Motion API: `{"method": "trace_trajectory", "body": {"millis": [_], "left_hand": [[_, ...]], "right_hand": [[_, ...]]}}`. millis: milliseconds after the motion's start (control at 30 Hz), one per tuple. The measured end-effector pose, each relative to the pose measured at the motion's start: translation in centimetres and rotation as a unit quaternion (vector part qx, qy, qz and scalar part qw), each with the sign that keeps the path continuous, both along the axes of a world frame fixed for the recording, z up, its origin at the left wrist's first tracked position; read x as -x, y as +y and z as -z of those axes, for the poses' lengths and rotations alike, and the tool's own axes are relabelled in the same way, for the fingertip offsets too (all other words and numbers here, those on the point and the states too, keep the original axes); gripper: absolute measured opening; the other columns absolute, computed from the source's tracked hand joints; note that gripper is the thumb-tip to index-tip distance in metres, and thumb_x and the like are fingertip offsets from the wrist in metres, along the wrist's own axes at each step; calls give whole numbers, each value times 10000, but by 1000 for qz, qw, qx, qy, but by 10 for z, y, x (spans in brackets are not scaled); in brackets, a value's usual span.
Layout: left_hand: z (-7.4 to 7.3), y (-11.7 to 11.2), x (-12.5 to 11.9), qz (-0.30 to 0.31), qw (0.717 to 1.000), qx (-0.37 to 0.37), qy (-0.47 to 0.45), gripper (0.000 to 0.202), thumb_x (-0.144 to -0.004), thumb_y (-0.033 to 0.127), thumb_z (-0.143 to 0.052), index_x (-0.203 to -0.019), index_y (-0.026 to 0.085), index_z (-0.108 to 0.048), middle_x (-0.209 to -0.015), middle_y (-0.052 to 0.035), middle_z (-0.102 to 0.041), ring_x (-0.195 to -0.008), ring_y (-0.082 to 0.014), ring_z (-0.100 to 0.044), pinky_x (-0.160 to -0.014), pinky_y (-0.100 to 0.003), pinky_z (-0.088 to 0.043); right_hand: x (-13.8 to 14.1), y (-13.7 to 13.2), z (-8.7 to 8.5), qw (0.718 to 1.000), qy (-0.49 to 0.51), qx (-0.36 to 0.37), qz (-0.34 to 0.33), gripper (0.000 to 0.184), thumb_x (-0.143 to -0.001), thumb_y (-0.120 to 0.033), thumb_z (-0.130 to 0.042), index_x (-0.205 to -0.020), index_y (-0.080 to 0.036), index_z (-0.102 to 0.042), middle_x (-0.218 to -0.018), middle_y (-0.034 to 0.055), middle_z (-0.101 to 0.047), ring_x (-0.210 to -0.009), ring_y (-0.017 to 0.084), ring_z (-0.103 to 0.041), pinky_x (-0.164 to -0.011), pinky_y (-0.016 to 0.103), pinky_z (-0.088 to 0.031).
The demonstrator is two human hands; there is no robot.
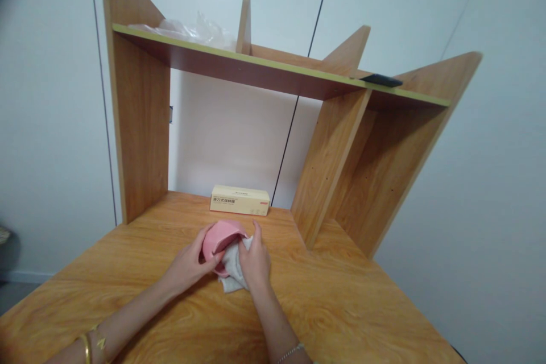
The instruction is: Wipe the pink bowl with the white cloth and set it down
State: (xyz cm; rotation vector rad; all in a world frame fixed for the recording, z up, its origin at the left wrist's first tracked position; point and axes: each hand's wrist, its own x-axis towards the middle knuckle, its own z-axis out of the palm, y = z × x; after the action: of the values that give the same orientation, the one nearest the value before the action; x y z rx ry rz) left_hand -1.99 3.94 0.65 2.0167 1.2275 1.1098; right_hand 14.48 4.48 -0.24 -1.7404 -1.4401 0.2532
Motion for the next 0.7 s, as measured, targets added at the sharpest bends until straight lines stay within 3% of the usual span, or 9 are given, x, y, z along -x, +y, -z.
{"method": "trace_trajectory", "body": {"millis": [167,333,567,700], "left_hand": [[5,0,-2,24,999,29,-20,834,-688,496,-593,-1352,168,-210,-1191,-137,-530,-1048,-294,-526,-872,-399,-403],[7,0,-4,51,997,12,-52,697,-738,463,-547,-1302,153,-280,-1171,-122,-544,-1022,-249,-542,-869,-358,-420],[8,8,0,-17,999,13,-25,657,-732,436,-542,-1288,150,-342,-1146,-129,-562,-1005,-278,-547,-833,-393,-434],[6,7,1,-6,1000,-6,-20,613,-727,366,-542,-1276,160,-367,-1160,-114,-558,-1020,-272,-538,-861,-384,-420]], "right_hand": [[-1,4,4,993,82,-85,-11,523,-781,-271,-431,-1283,-156,-341,-1125,123,-581,-997,205,-556,-799,291,-420],[2,3,5,986,120,-94,-63,498,-769,-284,-449,-1244,-154,-377,-1073,98,-606,-942,184,-579,-785,275,-433],[1,-5,-11,997,-50,-29,42,581,-758,-359,-506,-1292,-197,-345,-851,74,-659,-750,229,-617,-630,281,-409],[1,-9,-16,993,-105,-46,35,594,-789,-371,-468,-1323,-185,-288,-886,92,-658,-782,237,-618,-639,280,-399]]}}
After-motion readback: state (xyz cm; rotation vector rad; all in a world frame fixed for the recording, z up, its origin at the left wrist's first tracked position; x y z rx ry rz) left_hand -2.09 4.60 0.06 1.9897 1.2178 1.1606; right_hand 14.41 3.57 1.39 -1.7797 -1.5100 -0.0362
